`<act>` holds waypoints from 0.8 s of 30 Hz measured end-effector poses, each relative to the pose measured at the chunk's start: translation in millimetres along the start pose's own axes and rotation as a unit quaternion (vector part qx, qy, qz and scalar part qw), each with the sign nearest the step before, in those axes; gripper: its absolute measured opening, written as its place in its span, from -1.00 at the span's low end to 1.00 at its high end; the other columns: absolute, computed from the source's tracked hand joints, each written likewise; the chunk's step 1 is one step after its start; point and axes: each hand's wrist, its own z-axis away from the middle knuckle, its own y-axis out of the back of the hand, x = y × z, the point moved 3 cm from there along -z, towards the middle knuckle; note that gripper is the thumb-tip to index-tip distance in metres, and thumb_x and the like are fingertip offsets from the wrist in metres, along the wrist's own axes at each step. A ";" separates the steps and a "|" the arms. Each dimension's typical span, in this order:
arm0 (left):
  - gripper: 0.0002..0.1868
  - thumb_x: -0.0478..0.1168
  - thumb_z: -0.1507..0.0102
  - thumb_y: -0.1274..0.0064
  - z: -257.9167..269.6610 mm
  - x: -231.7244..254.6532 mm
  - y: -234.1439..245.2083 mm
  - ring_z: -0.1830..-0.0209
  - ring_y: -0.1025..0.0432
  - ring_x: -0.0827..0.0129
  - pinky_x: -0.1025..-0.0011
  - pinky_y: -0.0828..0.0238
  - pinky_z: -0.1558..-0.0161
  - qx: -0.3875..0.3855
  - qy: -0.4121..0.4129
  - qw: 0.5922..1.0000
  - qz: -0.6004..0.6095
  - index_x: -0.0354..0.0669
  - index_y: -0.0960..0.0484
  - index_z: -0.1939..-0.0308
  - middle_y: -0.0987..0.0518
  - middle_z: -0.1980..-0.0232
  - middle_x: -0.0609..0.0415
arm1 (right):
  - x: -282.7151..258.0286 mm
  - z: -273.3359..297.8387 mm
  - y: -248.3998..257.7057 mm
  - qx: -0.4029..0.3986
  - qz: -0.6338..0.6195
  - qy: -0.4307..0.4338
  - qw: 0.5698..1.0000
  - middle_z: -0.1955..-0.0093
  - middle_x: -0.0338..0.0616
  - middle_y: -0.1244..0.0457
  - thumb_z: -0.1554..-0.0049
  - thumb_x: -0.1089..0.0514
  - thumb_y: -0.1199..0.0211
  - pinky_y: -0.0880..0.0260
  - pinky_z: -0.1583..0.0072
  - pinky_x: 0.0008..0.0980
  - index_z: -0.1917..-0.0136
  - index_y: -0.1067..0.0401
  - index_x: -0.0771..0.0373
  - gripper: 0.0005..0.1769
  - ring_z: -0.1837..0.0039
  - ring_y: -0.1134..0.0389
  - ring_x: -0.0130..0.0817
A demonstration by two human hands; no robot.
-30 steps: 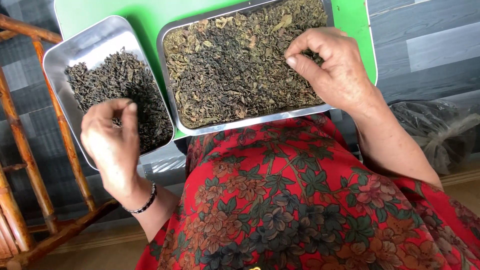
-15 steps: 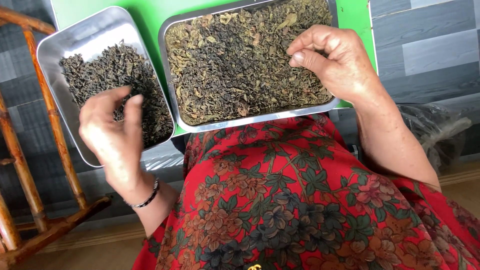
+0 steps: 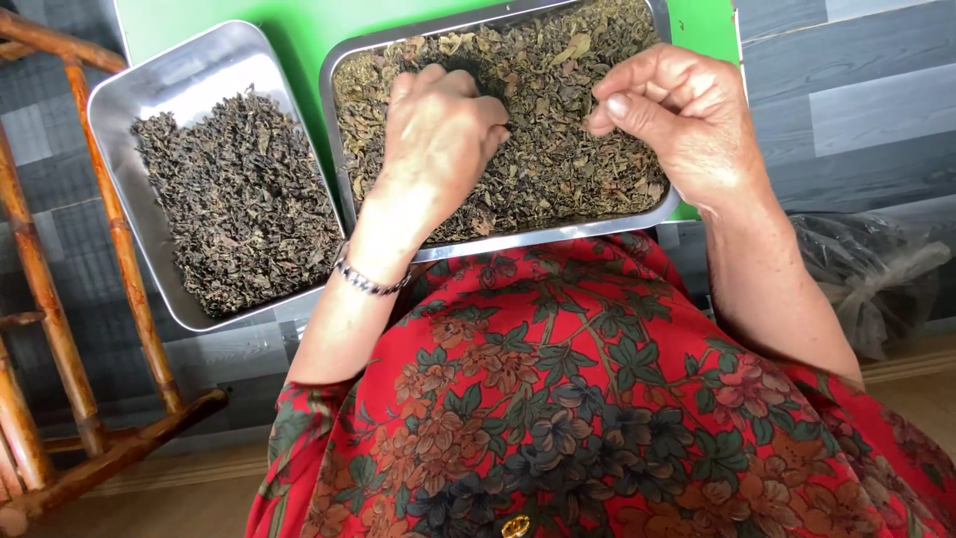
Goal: Sorting dried tea leaves by hand to remove stems and debris
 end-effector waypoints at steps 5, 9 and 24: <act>-0.94 -0.21 -0.21 -0.34 -8.2 -6.6 -33.6 0.27 -0.35 0.17 0.06 -0.37 0.00 -0.108 0.044 0.991 -0.066 0.09 -0.82 0.37 -0.50 0.44 0.18 | 3.7 1.4 0.1 0.000 -0.013 -0.015 1.000 0.04 -0.07 -0.37 -0.38 0.33 -0.21 -0.56 -0.17 -0.47 -0.15 -0.43 0.31 -0.92 -0.01 -0.45 -0.40; -0.86 -0.32 -0.10 -0.37 -9.1 -2.9 -42.4 0.28 -0.39 0.16 0.04 -0.40 0.01 -0.098 0.025 0.989 -0.105 0.06 -0.76 0.49 -0.48 0.48 0.19 | 1.9 1.0 -0.8 -0.005 -0.004 -0.016 1.000 0.05 -0.08 -0.37 -0.38 0.33 -0.21 -0.55 -0.16 -0.48 -0.16 -0.43 0.30 -0.92 -0.02 -0.45 -0.40; -0.96 -0.34 -0.33 -0.18 77.3 -12.6 75.4 0.19 -0.60 0.21 0.11 -0.43 -0.11 0.118 0.052 0.988 0.079 -0.18 -0.74 0.19 -0.73 0.21 0.06 | -59.3 -64.2 -91.3 -0.141 0.265 0.175 0.938 -0.04 -0.02 -0.44 -0.33 0.34 -0.28 -0.46 -0.14 -0.26 -0.12 -0.55 0.35 -0.90 -0.07 -0.49 -0.23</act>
